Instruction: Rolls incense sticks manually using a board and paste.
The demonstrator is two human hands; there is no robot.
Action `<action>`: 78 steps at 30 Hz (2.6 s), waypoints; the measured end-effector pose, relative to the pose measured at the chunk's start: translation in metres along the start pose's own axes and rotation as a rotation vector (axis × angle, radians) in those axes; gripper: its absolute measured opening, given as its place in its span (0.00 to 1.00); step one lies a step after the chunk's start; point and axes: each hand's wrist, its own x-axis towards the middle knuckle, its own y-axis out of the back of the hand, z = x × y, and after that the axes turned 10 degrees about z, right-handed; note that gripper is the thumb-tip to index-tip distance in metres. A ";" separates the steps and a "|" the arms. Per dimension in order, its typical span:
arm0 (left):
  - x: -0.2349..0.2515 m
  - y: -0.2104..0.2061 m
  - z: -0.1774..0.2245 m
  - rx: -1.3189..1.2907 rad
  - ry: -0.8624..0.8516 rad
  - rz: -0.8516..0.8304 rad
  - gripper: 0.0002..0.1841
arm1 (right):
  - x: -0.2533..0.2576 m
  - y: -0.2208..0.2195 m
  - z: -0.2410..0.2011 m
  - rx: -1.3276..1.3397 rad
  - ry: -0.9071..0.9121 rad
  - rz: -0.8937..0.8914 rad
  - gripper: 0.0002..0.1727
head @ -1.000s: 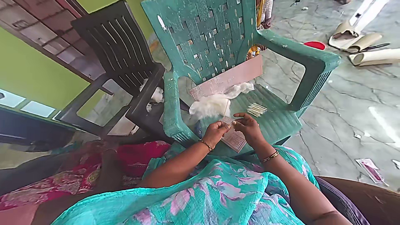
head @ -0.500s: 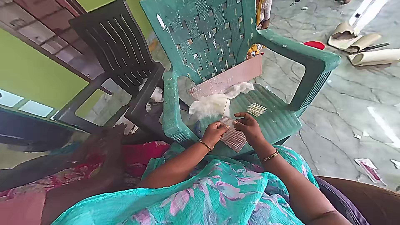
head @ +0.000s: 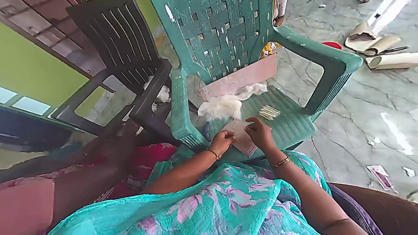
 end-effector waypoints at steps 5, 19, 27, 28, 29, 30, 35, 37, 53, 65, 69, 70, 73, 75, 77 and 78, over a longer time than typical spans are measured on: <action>0.001 0.002 -0.012 0.178 0.051 -0.017 0.11 | -0.004 -0.008 0.005 -0.191 0.092 -0.070 0.20; -0.014 0.015 -0.017 0.386 -0.001 -0.149 0.21 | -0.002 -0.020 0.014 -0.359 0.174 -0.044 0.17; -0.010 0.020 -0.012 0.546 -0.121 -0.122 0.18 | 0.003 -0.012 0.020 -0.338 0.119 0.055 0.18; -0.010 0.021 -0.012 0.560 -0.123 -0.126 0.18 | 0.003 -0.009 0.020 -0.344 0.106 0.063 0.18; -0.011 0.022 -0.012 0.576 -0.123 -0.130 0.18 | 0.004 -0.008 0.020 -0.356 0.089 0.069 0.18; -0.011 0.022 -0.013 0.591 -0.124 -0.132 0.18 | 0.004 -0.006 0.021 -0.365 0.078 0.074 0.17; -0.016 0.024 -0.013 0.657 -0.109 -0.163 0.19 | 0.003 -0.008 0.012 -0.471 0.082 0.031 0.17; -0.015 0.024 -0.015 0.666 -0.123 -0.167 0.20 | 0.000 -0.013 0.011 -0.504 0.153 0.002 0.18; -0.016 0.022 -0.023 0.575 -0.186 -0.368 0.19 | -0.052 0.029 0.003 -0.968 0.412 -0.709 0.41; -0.003 0.020 -0.032 0.437 -0.210 -0.169 0.17 | -0.010 0.017 -0.001 -0.820 0.416 -0.458 0.32; 0.000 0.019 -0.030 0.487 -0.198 -0.170 0.16 | 0.006 -0.021 0.002 -0.873 0.458 -0.563 0.34; 0.000 0.018 -0.030 0.493 -0.195 -0.176 0.16 | 0.006 -0.026 0.002 -0.890 0.470 -0.583 0.34; 0.000 0.019 -0.032 0.486 -0.208 -0.193 0.15 | -0.004 -0.022 -0.002 -0.929 0.427 -0.654 0.37; -0.003 0.020 -0.032 0.492 -0.218 -0.228 0.15 | -0.019 -0.007 0.001 -0.945 0.447 -0.677 0.39; -0.007 0.020 -0.030 0.497 -0.236 -0.294 0.16 | -0.035 0.010 0.003 -0.946 0.445 -0.706 0.39; -0.008 0.020 -0.029 0.499 -0.251 -0.329 0.16 | -0.042 0.018 0.001 -0.963 0.429 -0.735 0.40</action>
